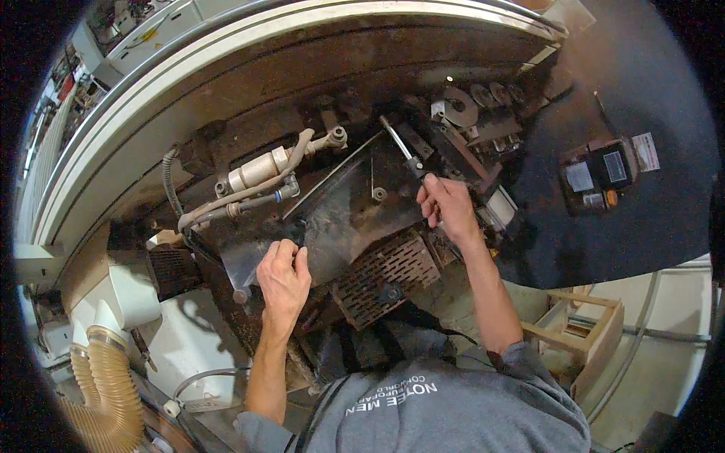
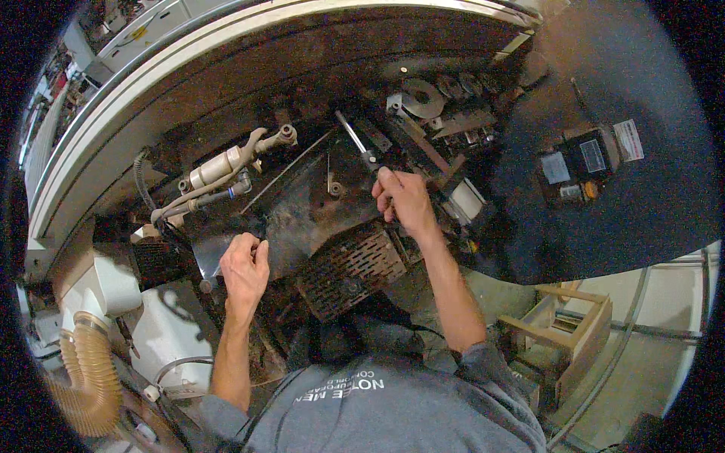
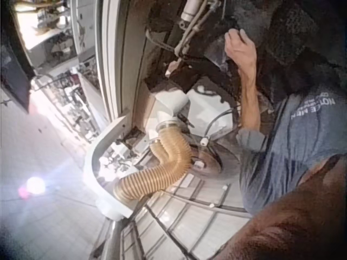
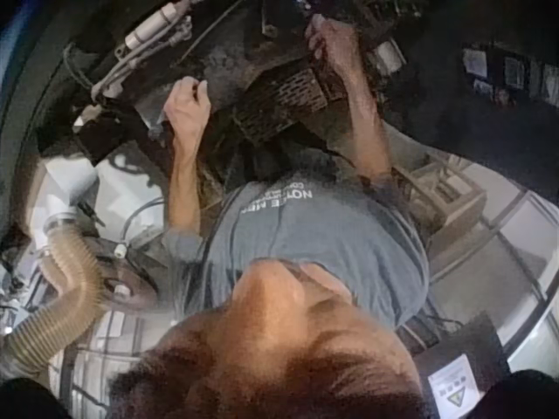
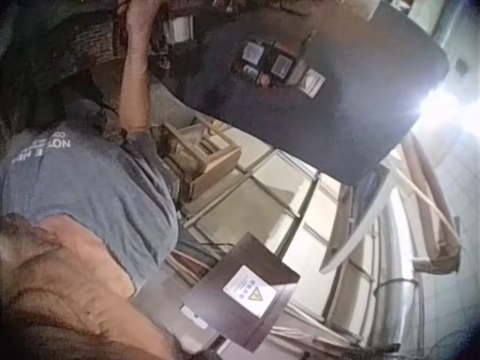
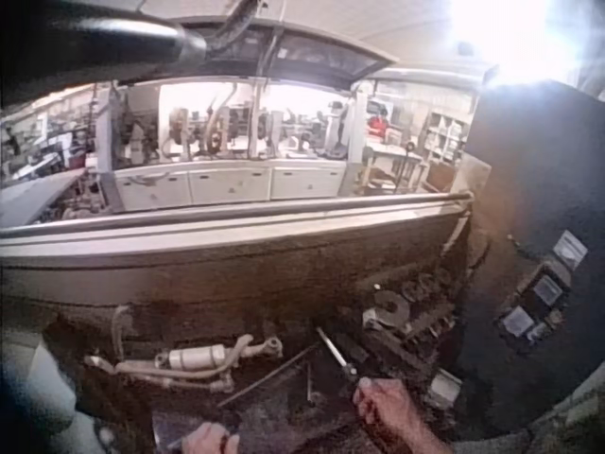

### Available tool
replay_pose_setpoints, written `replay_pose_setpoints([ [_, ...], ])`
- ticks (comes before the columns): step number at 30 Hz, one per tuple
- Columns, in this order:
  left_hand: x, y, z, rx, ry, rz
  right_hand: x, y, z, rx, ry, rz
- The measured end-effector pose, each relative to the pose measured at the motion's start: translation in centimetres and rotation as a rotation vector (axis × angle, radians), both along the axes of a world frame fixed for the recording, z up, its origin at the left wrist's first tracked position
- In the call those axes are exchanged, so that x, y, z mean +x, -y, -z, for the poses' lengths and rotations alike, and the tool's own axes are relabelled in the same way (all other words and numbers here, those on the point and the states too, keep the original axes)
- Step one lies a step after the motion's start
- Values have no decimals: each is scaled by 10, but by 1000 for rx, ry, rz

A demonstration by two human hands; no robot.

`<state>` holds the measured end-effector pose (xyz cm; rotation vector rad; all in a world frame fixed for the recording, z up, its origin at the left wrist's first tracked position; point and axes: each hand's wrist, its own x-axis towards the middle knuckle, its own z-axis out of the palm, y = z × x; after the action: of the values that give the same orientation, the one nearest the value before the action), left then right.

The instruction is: The person uses a screwdriver to adjust and tighten components inside a large industrial machine. They repeatedly insert and turn the tool on various parts, then lift a large metal cover to access the interior before continuing adjustments.

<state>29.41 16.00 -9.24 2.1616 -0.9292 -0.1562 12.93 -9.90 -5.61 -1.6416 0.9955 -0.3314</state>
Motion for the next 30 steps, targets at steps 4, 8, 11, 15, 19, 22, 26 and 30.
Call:
replay_pose_setpoints([
  [4,-1,-2,1,14,4,1,4,-8,-6,-77,39,13],
  [8,1,-4,4,5,40,4,14,-23,-1,-634,-103,91],
  [11,0,-3,1,-1,31,0,22,-21,7,-838,-112,178],
  [15,1,-2,6,-11,34,2,23,-13,-9,-640,-260,100],
  [19,1,-2,2,11,21,10,29,-3,7,-865,-27,7],
  [22,1,-4,4,-18,64,11,29,2,-9,-891,-86,-175],
  [26,3,-4,3,20,6,27,24,9,0,-967,9,-244],
  [30,2,-7,4,28,3,27,37,-3,-15,-791,-258,-162],
])
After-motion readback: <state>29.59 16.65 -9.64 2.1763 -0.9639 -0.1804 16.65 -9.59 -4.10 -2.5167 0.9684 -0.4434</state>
